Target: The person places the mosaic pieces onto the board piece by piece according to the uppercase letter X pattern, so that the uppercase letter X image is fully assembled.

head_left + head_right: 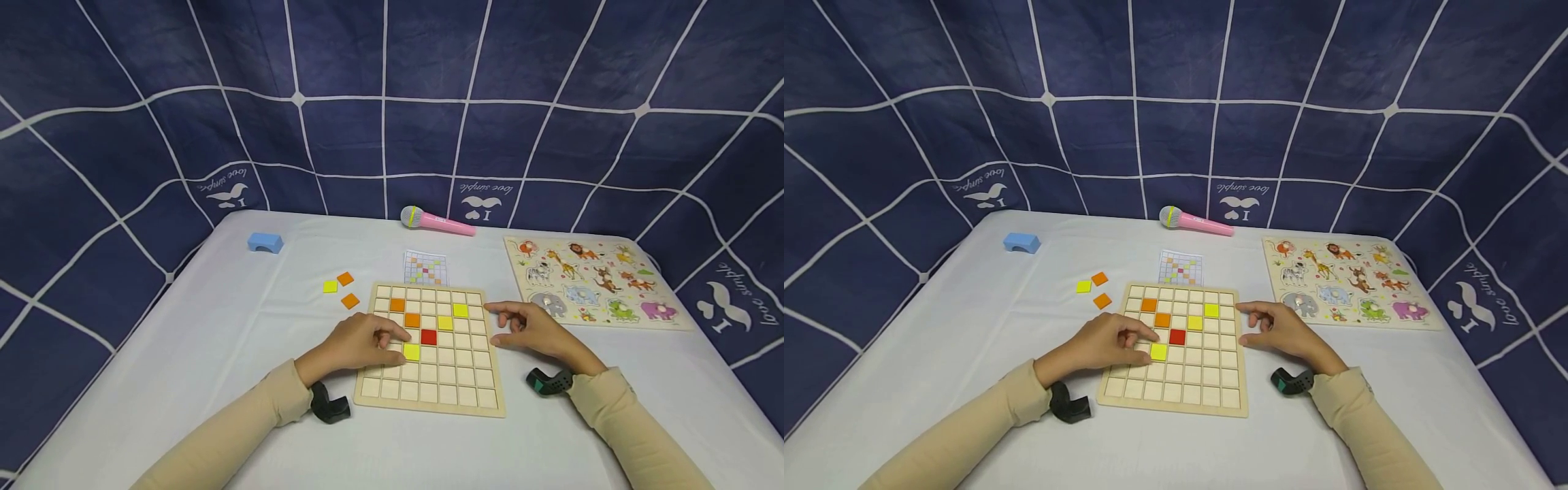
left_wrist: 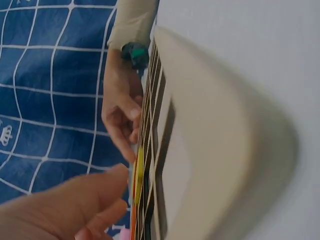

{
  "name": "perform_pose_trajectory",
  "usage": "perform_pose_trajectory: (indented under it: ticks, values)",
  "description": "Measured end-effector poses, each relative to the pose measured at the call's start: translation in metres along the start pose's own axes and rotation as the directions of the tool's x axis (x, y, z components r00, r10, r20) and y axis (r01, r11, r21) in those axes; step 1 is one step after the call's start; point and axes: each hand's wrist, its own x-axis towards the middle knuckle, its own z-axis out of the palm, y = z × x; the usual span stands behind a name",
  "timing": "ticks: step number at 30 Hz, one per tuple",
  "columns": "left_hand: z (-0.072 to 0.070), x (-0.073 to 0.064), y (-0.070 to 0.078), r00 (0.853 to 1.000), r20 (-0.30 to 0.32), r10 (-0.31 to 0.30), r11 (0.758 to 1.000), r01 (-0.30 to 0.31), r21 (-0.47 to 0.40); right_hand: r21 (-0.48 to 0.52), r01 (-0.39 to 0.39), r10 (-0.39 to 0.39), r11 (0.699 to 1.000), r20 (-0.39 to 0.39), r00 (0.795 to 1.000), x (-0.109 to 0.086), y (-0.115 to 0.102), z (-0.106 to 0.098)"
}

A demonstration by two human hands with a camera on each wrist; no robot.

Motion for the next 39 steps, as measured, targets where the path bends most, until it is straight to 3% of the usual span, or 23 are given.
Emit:
perform_pose_trajectory:
  ticks: [4,8,14,19,26,39]
  values:
    - [-0.011,0.002,-0.009,0.999,0.014,0.047,0.994,-0.045,-0.098,0.005,0.001,-0.001,1.000,0.000,1.000,0.000,0.000,0.000]
    - [-0.028,0.003,-0.024,0.998,-0.015,0.066,0.989,-0.068,-0.132,0.008,-0.001,0.001,1.000,0.001,1.000,0.000,0.000,0.000]
    - [-0.055,0.001,-0.049,0.997,-0.077,0.018,0.987,-0.030,-0.156,0.014,-0.008,0.008,1.000,0.001,1.000,-0.001,0.000,0.000]
    - [-0.070,-0.004,-0.062,0.989,-0.138,-0.044,0.992,0.026,-0.127,0.029,-0.009,0.009,1.000,0.000,1.000,-0.001,0.001,0.000]
    - [-0.075,-0.005,-0.072,0.979,-0.143,-0.145,0.989,0.139,-0.055,0.037,-0.012,0.012,0.999,0.003,1.000,-0.002,0.002,0.000]
    - [-0.073,-0.006,-0.078,0.976,-0.145,-0.165,0.985,0.172,0.032,0.024,-0.029,0.029,0.999,0.000,1.000,-0.001,0.001,0.001]
